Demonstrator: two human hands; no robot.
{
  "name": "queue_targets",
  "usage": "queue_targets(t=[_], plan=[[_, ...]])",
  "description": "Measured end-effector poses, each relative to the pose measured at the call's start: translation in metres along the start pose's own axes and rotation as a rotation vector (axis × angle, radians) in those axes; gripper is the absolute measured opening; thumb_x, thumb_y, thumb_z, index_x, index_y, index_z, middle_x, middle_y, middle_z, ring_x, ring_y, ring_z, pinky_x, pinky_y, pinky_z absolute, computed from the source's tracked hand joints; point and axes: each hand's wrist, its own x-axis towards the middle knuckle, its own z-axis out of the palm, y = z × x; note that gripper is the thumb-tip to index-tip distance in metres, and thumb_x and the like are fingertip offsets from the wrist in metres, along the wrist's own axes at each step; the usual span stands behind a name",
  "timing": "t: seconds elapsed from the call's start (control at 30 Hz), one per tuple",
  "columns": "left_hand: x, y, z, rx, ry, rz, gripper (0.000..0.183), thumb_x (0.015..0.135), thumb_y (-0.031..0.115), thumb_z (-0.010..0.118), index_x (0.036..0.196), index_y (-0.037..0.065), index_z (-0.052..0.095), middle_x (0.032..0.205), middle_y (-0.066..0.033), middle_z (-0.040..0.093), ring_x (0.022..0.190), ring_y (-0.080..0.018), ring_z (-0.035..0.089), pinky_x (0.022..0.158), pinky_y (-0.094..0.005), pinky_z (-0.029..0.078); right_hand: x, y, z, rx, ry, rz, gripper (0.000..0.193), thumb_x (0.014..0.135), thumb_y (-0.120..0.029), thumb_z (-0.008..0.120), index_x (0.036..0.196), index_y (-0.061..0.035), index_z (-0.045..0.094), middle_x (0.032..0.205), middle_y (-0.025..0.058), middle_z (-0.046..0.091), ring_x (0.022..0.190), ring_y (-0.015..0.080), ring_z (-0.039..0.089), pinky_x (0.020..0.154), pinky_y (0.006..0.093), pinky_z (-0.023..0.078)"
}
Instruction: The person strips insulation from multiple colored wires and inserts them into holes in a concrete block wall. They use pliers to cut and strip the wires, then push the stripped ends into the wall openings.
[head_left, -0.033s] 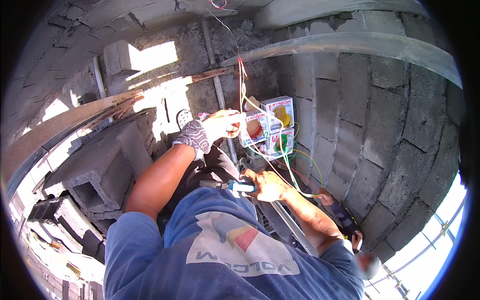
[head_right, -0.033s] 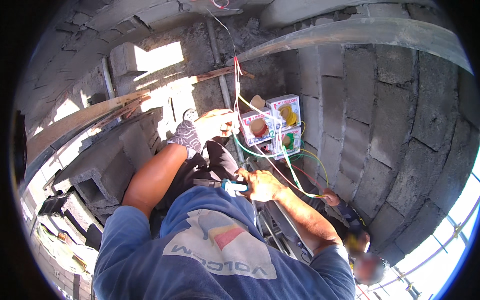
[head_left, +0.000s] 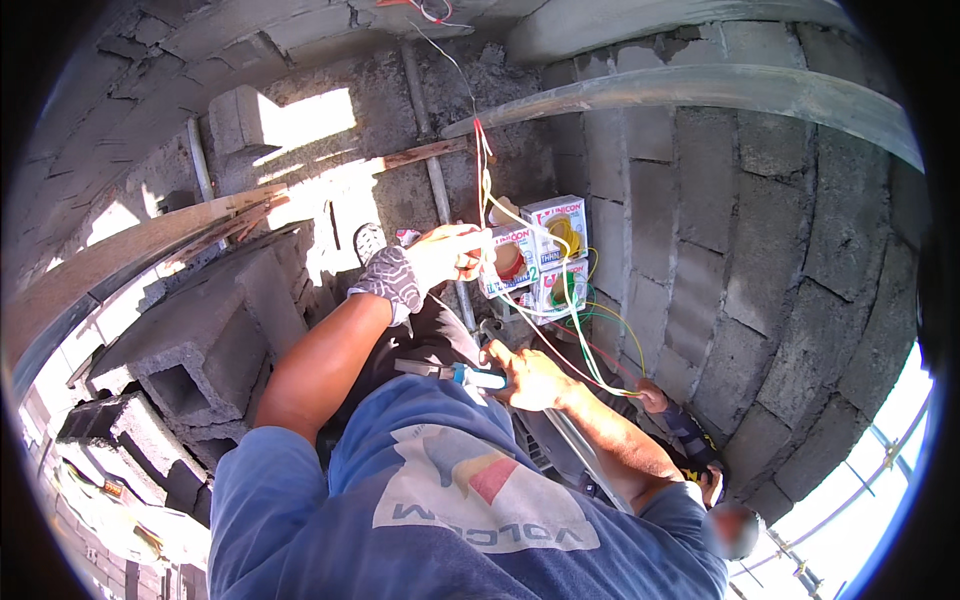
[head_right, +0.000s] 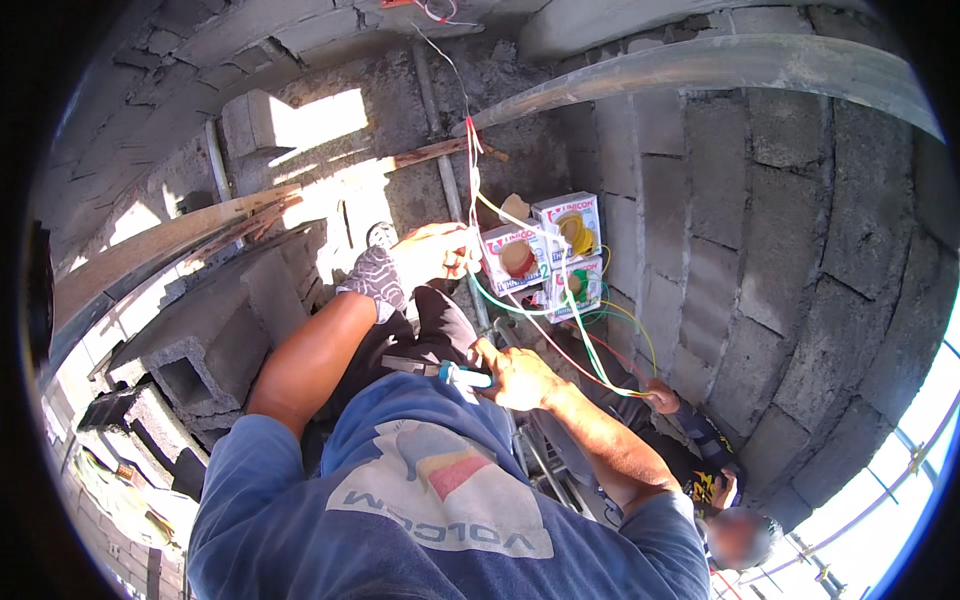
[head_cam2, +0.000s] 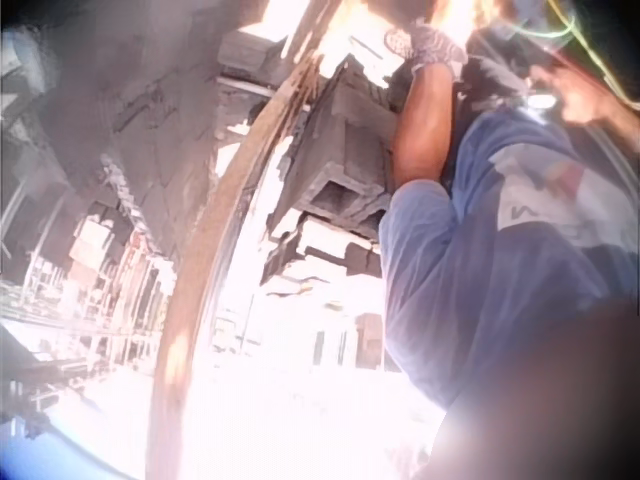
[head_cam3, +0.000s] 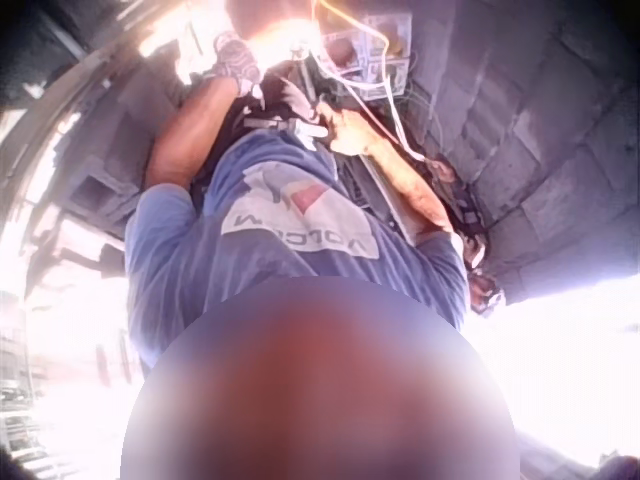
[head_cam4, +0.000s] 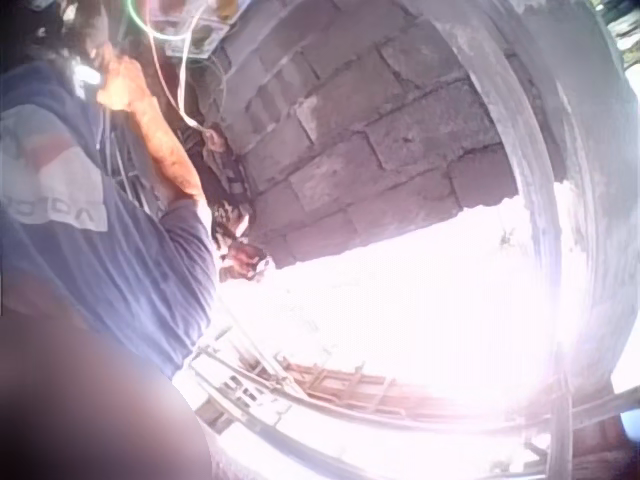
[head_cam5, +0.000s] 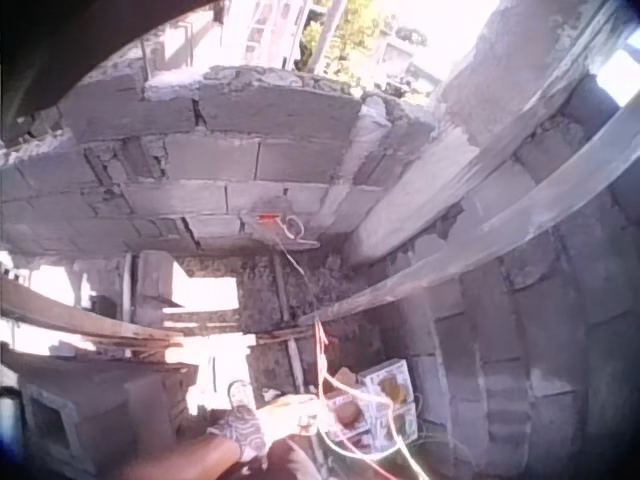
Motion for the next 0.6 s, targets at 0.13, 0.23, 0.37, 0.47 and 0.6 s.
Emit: queue_targets(t=[0.13,0.23,0.37,0.47,0.6], plan=[[-0.014,-0.013,0.016,-0.224,0.042,0.041,0.017,0.108,0.023,0.056,0.112,0.009,0.063,0.103,-0.0069,0.068,0.098,-0.0227,0.069,0.08,-0.035,0.056,-0.039,-0.028,0.007,0.314,0.181,-0.031,0.039,0.095,-0.042,0.073,0.099,-0.0056,0.059,0.071,0.0141,0.061,0.063,0.0284,0.06,0.063,0.0433,0.047],[-0.026,-0.03,0.025,-0.348,0.029,0.127,0.021,0.108,0.019,0.054,0.125,0.01,0.063,0.111,-0.0031,0.068,0.104,-0.0207,0.069,0.082,-0.0419,0.054,-0.071,-0.033,-0.004,0.619,0.304,-0.139,0.037,0.093,-0.037,0.078,0.094,-0.0028,0.064,0.07,0.0057,0.053,0.066,0.0144,0.046,0.062,0.0369,0.041],[-0.036,-0.058,0.033,-0.492,-0.001,0.171,0.041,0.105,0.018,0.058,0.146,0.016,0.053,0.111,0.0036,0.063,0.107,-0.0155,0.064,0.09,-0.0438,0.053,-0.097,-0.02,-0.028,0.632,0.474,-0.21,0.045,0.091,-0.046,0.078,0.091,-0.0026,0.068,0.078,0.001,0.061,0.073,0.0107,0.055,0.066,0.0286,0.043],[-0.042,-0.068,0.038,-0.628,-0.283,0.344,0.039,0.101,0.016,0.064,0.139,0.016,0.055,0.104,0.0043,0.061,0.103,-0.0158,0.065,0.089,-0.0415,0.054,-0.089,-0.006,-0.044,0.511,0.664,-0.187,0.044,0.091,-0.042,0.079,0.085,-0.002,0.06,0.077,0.0047,0.051,0.072,0.019,0.047,0.067,0.0348,0.04],[-0.037,-0.06,0.052,-0.655,-0.334,0.542,0.041,0.091,0.015,0.076,0.129,0.016,0.06,0.11,0.0033,0.071,0.101,-0.0128,0.069,0.084,-0.0352,0.051,-0.061,0.006,-0.05,0.402,0.853,-0.224,0.04,0.086,-0.033,0.083,0.098,-0.0001,0.066,0.085,0.0086,0.056,0.081,0.0259,0.054,0.077,0.0376,0.045]])
